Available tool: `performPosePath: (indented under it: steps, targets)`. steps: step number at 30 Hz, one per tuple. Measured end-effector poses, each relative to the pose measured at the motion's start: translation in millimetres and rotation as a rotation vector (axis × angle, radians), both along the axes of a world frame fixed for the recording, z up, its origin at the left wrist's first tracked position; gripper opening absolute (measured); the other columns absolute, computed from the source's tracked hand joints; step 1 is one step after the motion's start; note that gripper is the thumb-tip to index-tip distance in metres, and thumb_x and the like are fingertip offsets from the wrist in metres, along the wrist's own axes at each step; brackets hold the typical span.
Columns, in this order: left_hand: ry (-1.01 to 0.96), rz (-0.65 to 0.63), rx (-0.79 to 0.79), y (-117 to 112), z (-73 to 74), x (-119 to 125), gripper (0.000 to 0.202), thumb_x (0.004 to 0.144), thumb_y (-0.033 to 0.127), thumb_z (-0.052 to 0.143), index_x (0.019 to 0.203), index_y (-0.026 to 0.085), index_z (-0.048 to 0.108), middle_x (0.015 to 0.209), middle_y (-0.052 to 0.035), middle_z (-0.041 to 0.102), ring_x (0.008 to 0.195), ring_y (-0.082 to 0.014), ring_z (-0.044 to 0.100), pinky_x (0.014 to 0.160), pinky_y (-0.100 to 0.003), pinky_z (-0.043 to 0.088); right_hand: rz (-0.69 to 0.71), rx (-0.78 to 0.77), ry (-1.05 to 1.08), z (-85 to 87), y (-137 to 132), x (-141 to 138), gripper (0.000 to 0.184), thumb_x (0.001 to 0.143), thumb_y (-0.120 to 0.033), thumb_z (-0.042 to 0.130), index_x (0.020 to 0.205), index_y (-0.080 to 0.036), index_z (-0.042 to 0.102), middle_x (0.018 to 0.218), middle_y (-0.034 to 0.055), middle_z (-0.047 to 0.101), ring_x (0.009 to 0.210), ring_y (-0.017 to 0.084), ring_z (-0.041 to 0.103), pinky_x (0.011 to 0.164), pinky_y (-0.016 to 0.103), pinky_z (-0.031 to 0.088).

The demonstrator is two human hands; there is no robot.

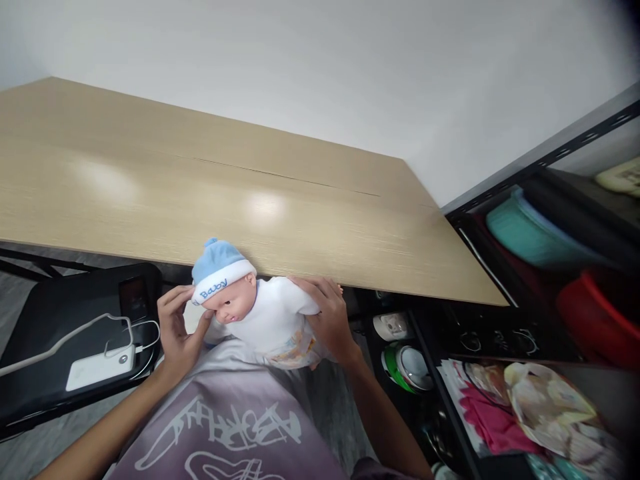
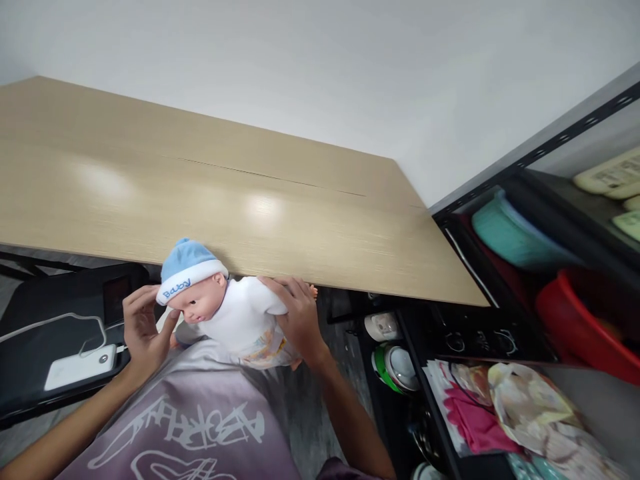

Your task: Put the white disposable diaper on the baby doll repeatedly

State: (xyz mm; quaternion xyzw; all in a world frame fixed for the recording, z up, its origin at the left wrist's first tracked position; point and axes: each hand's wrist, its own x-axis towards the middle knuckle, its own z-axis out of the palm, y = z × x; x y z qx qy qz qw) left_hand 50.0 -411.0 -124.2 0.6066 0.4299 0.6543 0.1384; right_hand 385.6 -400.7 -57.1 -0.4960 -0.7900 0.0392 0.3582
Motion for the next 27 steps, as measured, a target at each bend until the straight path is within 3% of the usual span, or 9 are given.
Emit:
performPosePath:
  steps: [4,7,10,13,16,19,23,27]
  targets:
    - [0.003,0.082,0.085,0,-1.7,7,0.034,0.102,0.023,0.090,0.130,0.024,0.071,0.127,-0.0065,0.061,0.117,-0.0209,0.069,0.108,-0.039,0.061,-0.015,-0.003,0.026,-3.0,-2,-2,0.055,0.103,-0.011,0.057,0.150,-0.032,0.077,0.128,0.0050,0.081,0.118,0.029,0.072,0.103,0.044,0.052]
    - [0.014,0.081,0.073,-2,0.8,6,0.031,0.102,0.026,0.089,0.126,0.024,0.070,0.125,-0.0060,0.061,0.113,-0.0224,0.069,0.102,-0.041,0.061,-0.011,-0.004,0.032,-2.7,-2,-3,0.057,0.102,-0.010,0.057,0.151,-0.032,0.076,0.128,0.0048,0.081,0.117,0.029,0.072,0.103,0.044,0.052]
    - [0.058,0.061,0.021,-1,10.9,0,0.036,0.102,0.036,0.087,0.131,0.025,0.069,0.132,-0.0091,0.060,0.120,-0.0305,0.068,0.107,-0.052,0.060,-0.007,-0.001,0.029,-1.5,-3,-3,0.059,0.100,-0.009,0.057,0.151,-0.032,0.076,0.127,0.0051,0.080,0.117,0.030,0.072,0.104,0.044,0.053]
    - [0.220,0.065,0.014,5,27.1,-5,0.051,0.099,0.043,0.089,0.144,0.027,0.072,0.141,-0.0130,0.063,0.132,-0.0384,0.064,0.120,-0.062,0.051,0.004,-0.010,0.024,-1.4,-3,-4,0.060,0.100,-0.009,0.058,0.153,-0.033,0.075,0.126,0.0053,0.080,0.117,0.030,0.072,0.104,0.043,0.053]
    - [0.368,0.065,0.011,12,41.8,-3,0.051,0.099,0.043,0.089,0.147,0.032,0.077,0.145,-0.0125,0.069,0.134,-0.0392,0.063,0.122,-0.060,0.046,0.000,-0.011,0.024,-2.7,-3,-5,0.062,0.099,-0.008,0.058,0.153,-0.032,0.076,0.125,0.0056,0.079,0.116,0.029,0.071,0.104,0.043,0.053]
    - [0.394,0.059,0.043,15,48.5,0,0.041,0.101,0.037,0.088,0.141,0.035,0.081,0.141,-0.0108,0.073,0.130,-0.0373,0.064,0.118,-0.056,0.048,-0.006,-0.016,0.025,-4.0,-4,-6,0.064,0.098,-0.007,0.057,0.154,-0.033,0.075,0.125,0.0062,0.079,0.116,0.030,0.071,0.105,0.043,0.053]
    - [0.392,0.047,0.074,13,41.7,-2,0.041,0.099,0.033,0.090,0.140,0.038,0.082,0.143,-0.0099,0.071,0.131,-0.0366,0.064,0.120,-0.056,0.047,0.000,-0.012,0.034,-4.0,-5,-7,0.066,0.096,-0.005,0.057,0.153,-0.034,0.076,0.125,0.0055,0.079,0.116,0.030,0.071,0.104,0.043,0.053]
    - [0.162,0.049,0.075,17,20.0,-7,0.049,0.104,0.058,0.079,0.147,0.034,0.072,0.153,-0.0132,0.059,0.146,-0.0379,0.060,0.122,-0.056,0.051,0.005,-0.013,0.034,-3.1,-6,-7,0.067,0.095,-0.005,0.057,0.153,-0.033,0.075,0.125,0.0052,0.079,0.116,0.030,0.071,0.104,0.043,0.052]
